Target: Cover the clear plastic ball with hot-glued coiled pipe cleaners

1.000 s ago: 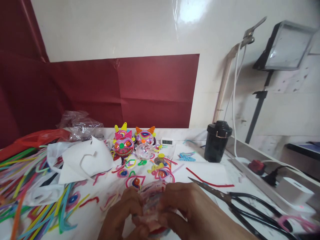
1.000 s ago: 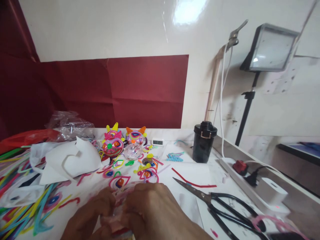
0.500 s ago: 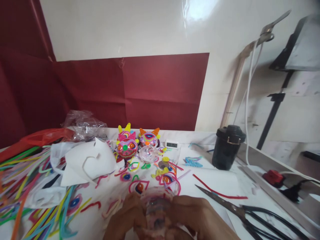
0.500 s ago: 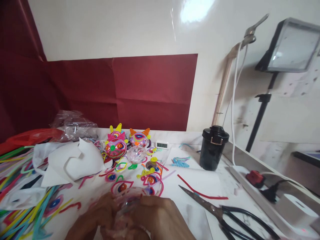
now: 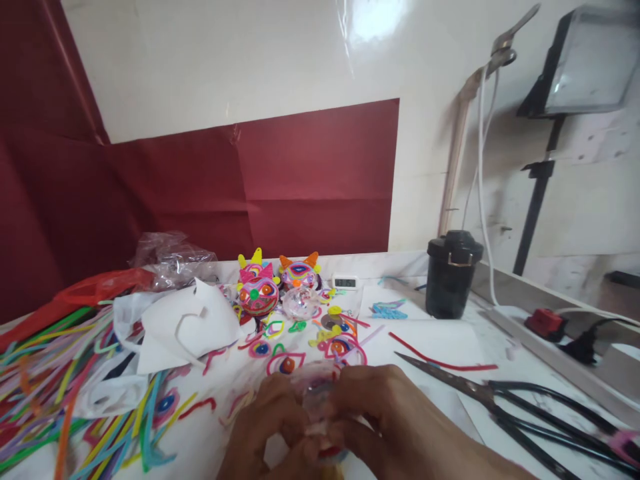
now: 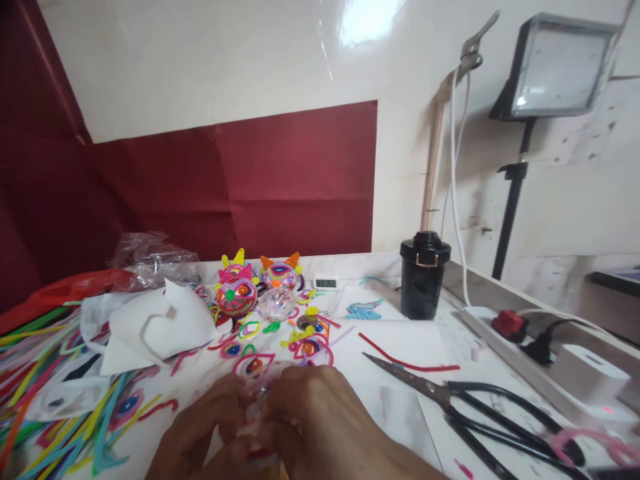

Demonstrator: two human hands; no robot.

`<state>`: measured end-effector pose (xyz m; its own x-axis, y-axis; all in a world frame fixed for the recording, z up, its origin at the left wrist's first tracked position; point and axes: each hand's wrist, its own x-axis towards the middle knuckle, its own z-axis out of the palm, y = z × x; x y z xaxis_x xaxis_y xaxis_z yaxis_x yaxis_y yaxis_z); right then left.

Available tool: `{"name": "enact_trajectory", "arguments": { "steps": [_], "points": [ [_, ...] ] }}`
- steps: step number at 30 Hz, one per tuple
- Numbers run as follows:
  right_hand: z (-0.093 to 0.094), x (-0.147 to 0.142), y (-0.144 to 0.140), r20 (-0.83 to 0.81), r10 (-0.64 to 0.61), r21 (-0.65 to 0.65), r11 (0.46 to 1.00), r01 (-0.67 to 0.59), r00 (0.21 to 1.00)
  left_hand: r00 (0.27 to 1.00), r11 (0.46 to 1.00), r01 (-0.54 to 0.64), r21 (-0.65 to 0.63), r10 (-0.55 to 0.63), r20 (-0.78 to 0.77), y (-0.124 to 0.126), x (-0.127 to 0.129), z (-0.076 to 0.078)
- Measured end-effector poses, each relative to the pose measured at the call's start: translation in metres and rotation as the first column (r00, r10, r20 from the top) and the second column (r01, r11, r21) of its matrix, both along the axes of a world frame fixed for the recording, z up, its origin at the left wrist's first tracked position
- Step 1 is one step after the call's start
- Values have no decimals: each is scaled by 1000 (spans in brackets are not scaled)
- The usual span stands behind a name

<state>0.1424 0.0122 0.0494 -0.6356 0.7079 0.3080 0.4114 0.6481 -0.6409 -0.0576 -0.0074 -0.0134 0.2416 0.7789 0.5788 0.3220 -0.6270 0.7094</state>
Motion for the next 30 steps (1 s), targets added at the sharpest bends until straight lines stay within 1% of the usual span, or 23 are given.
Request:
{"name": "enact_trajectory", "arguments": {
  "steps": [6, 11, 13, 16, 18, 20, 21, 23, 26, 30],
  "points": [
    [-6, -3, -5, 11, -52, 44, 998, 52, 999, 1000, 999, -26, 35, 27, -6, -1, 7, 0],
    [1, -3, -7, 33, -68, 78, 995, 66, 997, 999, 993, -36, 109, 39, -23, -1, 8, 3],
    [7, -4, -3, 63, -69, 94, 994, 63, 996, 998, 994, -59, 94, 61, -15, 1, 7, 4],
    [17, -11, 7, 147, -48, 123, 992, 30, 988, 993, 992, -122, 36, 122, -4, 5, 3, 3],
    [23, -18, 13, 200, -49, 172, 985, 14, 979, 988, 988, -157, 2, 157, -13, 8, -1, 3],
    [26, -25, 17, 227, -72, 227, 974, 19, 971, 984, 983, -179, -39, 179, 8, 10, -5, 4],
    [27, -28, 18, 229, -76, 238, 971, 20, 971, 983, 982, -179, -58, 180, 20, 10, -6, 5],
    [26, -32, 19, 219, -61, 216, 976, 13, 974, 983, 981, -177, -82, 180, 23, 9, -7, 8],
    [22, -33, 20, 213, -37, 166, 986, 1, 976, 981, 978, -195, -73, 195, -12, 6, -6, 12],
    [20, -31, 21, 187, -41, 195, 981, 4, 981, 985, 984, -169, -59, 166, -55, 5, -4, 14]
  ]
}}
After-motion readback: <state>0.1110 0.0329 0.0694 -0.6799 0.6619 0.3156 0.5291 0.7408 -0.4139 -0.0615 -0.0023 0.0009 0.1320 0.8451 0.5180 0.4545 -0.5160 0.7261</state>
